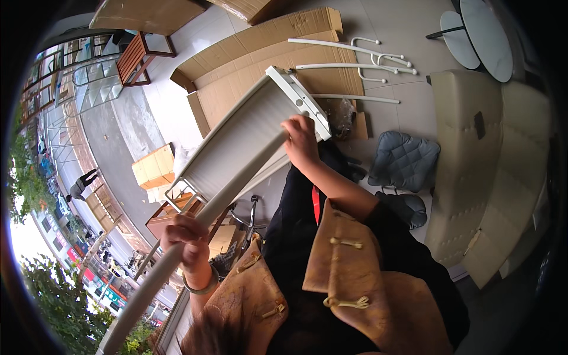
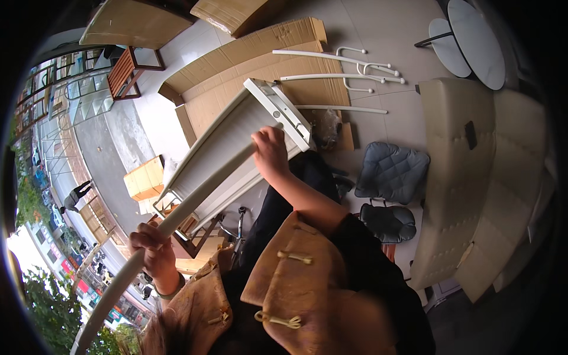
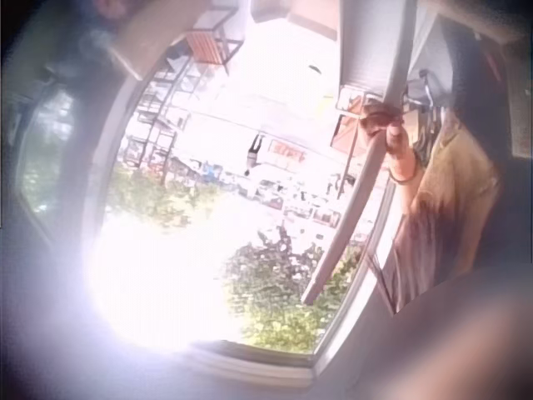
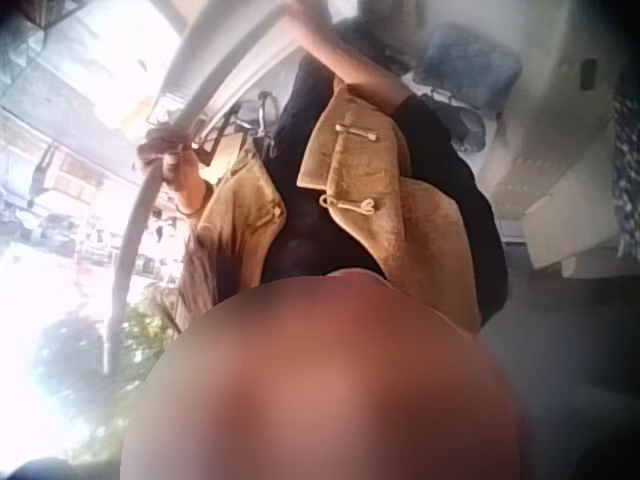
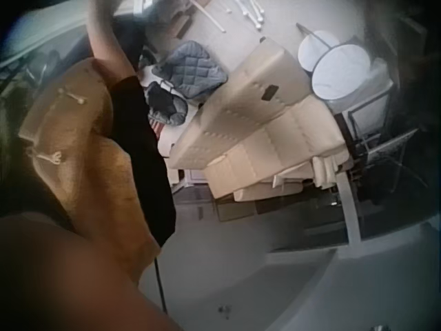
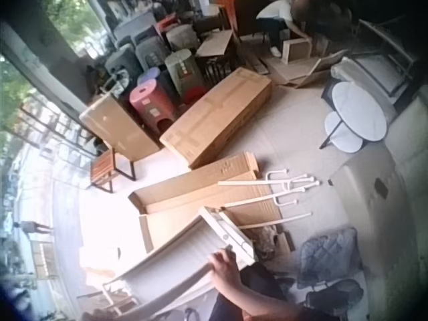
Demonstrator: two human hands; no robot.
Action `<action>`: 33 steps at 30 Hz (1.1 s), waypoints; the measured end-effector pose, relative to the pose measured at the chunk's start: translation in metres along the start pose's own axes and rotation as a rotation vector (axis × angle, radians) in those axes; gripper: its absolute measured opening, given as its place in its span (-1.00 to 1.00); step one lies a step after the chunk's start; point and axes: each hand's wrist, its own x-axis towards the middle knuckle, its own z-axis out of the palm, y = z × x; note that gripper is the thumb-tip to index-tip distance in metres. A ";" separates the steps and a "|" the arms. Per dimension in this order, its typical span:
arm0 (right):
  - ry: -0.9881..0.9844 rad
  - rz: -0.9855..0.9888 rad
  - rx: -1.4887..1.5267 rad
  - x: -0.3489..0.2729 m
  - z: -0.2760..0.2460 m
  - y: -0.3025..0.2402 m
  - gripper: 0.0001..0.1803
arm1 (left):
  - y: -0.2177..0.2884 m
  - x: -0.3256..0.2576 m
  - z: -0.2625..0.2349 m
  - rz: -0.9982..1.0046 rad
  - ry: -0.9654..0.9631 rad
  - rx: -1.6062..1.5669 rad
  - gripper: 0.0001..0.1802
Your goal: The person assembles a white metal frame by inserting tubular legs into the frame and securing them with screws. The person aligns the frame, inserts the legs, and uses a screwdriver to tighten the fasteners.
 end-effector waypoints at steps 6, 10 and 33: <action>0.124 0.107 0.040 0.014 0.056 0.028 -0.68 | -0.041 0.013 0.033 0.034 -0.213 0.268 -0.78; 0.145 0.113 0.028 0.004 0.065 0.043 -0.64 | -0.056 0.014 0.041 0.007 -0.301 0.299 -0.81; 0.318 0.249 0.031 0.028 0.071 0.062 -0.77 | -0.041 0.103 0.094 -0.126 -0.488 0.371 -0.78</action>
